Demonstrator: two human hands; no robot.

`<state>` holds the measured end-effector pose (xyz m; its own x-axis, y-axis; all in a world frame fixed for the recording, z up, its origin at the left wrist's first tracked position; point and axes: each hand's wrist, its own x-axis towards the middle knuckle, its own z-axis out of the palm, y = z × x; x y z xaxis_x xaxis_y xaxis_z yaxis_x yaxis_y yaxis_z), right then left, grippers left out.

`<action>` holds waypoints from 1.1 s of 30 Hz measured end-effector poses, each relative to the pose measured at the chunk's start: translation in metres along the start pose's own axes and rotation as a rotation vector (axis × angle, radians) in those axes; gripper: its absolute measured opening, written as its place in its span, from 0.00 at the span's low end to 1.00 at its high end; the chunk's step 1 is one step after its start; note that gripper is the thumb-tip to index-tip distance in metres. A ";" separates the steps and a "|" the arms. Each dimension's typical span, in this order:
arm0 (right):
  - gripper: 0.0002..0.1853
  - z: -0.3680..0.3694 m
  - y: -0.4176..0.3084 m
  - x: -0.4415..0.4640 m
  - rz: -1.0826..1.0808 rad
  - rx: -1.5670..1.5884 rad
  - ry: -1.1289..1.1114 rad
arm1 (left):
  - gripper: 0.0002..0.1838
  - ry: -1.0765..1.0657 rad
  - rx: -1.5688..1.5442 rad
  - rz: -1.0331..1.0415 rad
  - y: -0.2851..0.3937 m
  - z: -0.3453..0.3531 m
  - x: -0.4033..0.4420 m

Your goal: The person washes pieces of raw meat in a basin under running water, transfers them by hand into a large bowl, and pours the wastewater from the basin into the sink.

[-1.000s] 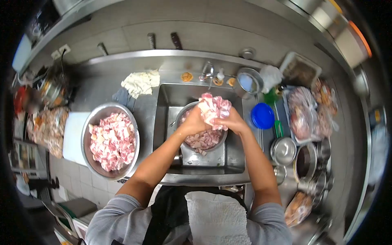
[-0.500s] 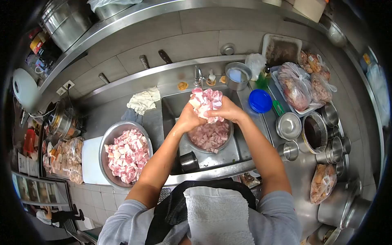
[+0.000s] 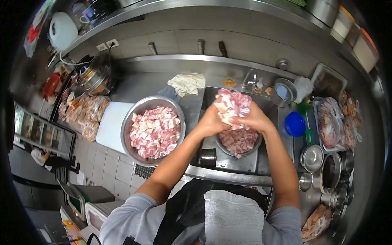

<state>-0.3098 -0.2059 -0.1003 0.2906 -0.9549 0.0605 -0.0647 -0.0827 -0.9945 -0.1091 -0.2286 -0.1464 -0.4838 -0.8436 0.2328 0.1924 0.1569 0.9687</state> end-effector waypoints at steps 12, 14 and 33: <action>0.31 0.163 -0.014 0.114 -0.432 -0.609 -0.259 | 0.42 0.325 1.278 -0.232 0.076 -0.238 -0.187; 0.30 0.133 0.004 0.110 -0.427 -0.589 -0.144 | 0.39 0.373 1.410 -0.242 0.073 -0.251 -0.227; 0.27 -0.032 0.379 -0.109 1.034 -0.210 -0.066 | 0.17 0.116 0.591 -0.239 -0.093 -0.030 -0.079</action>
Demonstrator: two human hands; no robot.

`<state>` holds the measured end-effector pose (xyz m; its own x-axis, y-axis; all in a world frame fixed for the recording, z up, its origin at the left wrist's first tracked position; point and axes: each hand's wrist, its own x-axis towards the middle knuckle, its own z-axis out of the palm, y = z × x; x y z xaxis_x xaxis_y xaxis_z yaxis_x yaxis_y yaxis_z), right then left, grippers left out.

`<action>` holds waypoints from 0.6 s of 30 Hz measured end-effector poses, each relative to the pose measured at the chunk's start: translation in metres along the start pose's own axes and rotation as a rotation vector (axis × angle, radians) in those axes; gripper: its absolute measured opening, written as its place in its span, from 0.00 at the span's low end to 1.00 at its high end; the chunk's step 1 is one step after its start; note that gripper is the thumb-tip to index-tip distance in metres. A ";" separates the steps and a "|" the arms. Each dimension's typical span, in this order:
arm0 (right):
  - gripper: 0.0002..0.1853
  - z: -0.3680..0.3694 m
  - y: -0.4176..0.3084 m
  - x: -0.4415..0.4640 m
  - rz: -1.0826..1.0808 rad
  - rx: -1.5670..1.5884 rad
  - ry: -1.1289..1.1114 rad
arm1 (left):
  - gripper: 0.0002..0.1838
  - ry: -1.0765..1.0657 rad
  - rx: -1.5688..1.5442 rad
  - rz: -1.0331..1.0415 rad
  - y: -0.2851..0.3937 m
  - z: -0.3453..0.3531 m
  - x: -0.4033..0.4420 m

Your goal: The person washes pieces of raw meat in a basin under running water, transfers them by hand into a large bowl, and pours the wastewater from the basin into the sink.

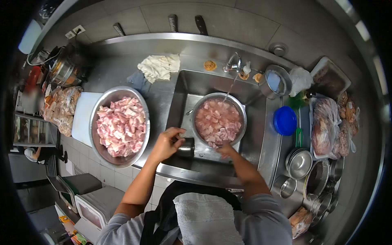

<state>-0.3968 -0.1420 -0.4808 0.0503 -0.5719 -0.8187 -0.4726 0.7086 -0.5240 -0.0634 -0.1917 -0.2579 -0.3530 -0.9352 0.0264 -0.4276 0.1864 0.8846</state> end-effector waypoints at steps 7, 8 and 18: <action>0.17 0.026 0.056 0.180 -0.519 0.556 0.283 | 0.28 -0.250 -0.070 -0.437 -0.118 0.144 0.042; 0.19 0.007 0.036 0.180 -0.472 0.644 0.284 | 0.29 -0.231 -0.054 -0.469 -0.134 0.161 0.047; 0.39 -0.116 0.067 0.241 -0.172 0.393 0.089 | 0.38 0.169 -0.953 -0.476 -0.283 0.306 0.115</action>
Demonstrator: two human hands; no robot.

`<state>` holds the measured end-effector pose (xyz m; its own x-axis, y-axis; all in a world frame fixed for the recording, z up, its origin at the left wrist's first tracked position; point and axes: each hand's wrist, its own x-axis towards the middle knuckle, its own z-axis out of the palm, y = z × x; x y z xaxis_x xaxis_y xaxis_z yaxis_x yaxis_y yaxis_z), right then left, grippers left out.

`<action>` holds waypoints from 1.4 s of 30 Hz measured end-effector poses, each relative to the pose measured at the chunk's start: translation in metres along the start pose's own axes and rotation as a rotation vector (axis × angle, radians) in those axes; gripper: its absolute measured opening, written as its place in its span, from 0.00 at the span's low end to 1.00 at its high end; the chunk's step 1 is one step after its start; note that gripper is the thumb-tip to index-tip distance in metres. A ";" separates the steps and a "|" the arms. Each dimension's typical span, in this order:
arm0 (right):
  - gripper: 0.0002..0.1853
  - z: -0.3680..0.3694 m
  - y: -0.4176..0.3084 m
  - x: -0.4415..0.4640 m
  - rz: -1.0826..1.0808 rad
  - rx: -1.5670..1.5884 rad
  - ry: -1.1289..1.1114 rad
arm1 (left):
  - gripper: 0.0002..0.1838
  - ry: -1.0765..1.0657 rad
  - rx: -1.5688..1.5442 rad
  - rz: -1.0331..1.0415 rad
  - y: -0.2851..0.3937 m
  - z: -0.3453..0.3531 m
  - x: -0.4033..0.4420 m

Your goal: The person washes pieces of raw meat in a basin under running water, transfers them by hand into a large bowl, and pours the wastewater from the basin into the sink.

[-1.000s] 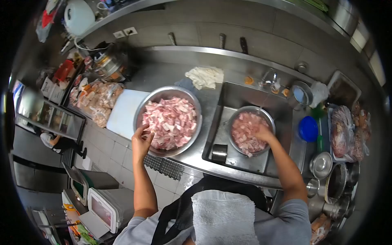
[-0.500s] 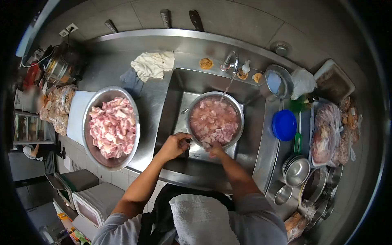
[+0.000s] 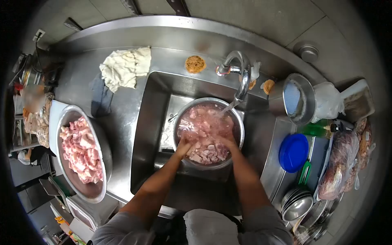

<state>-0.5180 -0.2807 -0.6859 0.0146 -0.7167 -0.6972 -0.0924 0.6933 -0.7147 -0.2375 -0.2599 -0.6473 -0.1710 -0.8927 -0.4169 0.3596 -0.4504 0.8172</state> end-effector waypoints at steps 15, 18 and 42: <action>0.18 0.023 -0.151 -0.057 -0.057 -0.236 -0.370 | 0.25 -0.143 0.352 -0.082 0.071 0.034 -0.009; 0.22 -0.004 -0.163 -0.035 -0.104 -0.309 -0.366 | 0.30 -0.186 0.576 -0.064 0.089 0.019 0.001; 0.39 0.045 -0.126 -0.139 -0.013 -0.016 -0.247 | 0.28 -0.213 0.457 0.311 0.116 0.082 -0.073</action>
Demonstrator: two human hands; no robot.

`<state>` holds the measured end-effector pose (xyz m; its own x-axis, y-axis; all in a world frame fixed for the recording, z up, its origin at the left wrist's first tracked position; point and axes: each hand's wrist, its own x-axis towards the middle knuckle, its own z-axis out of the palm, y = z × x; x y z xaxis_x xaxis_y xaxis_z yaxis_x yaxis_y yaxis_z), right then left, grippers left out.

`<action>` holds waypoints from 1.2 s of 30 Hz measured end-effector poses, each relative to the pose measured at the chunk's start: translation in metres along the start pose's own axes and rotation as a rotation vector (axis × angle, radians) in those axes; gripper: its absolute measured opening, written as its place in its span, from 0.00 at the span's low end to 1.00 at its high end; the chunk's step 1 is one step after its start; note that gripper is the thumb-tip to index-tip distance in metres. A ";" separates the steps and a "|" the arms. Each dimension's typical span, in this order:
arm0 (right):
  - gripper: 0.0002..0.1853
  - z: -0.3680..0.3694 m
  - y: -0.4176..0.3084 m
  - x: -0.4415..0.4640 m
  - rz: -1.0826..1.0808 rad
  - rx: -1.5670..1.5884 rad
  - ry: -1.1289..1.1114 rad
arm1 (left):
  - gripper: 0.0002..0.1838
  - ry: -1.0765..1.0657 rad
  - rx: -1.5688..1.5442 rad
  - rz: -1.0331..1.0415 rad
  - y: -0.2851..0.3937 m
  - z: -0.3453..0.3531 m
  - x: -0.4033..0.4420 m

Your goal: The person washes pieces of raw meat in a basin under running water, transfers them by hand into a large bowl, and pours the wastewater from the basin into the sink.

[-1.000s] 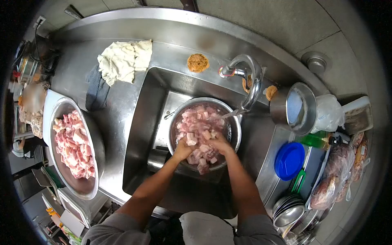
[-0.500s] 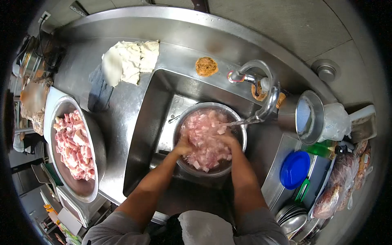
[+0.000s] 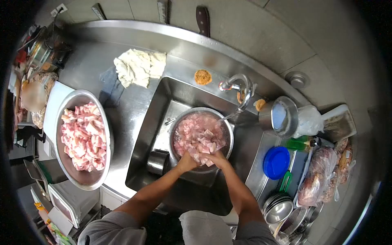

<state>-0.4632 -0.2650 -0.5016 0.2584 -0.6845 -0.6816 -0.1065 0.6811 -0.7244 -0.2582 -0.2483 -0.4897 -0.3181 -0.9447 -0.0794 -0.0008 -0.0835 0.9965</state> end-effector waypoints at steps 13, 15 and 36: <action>0.27 0.058 -0.128 -0.162 -0.405 0.134 0.150 | 0.38 -0.183 -0.093 0.314 0.172 -0.006 -0.017; 0.28 0.067 -0.140 -0.174 -0.466 0.094 0.170 | 0.39 -0.217 -0.108 0.324 0.188 -0.010 -0.023; 0.31 0.290 -0.298 -0.263 -0.880 -0.193 -0.006 | 0.41 0.105 0.177 0.562 0.364 -0.188 -0.137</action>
<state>-0.2216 -0.2127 -0.0762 0.3276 -0.9362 0.1274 -0.0275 -0.1442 -0.9892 -0.0368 -0.2093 -0.1210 -0.2196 -0.8558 0.4684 -0.0201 0.4840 0.8748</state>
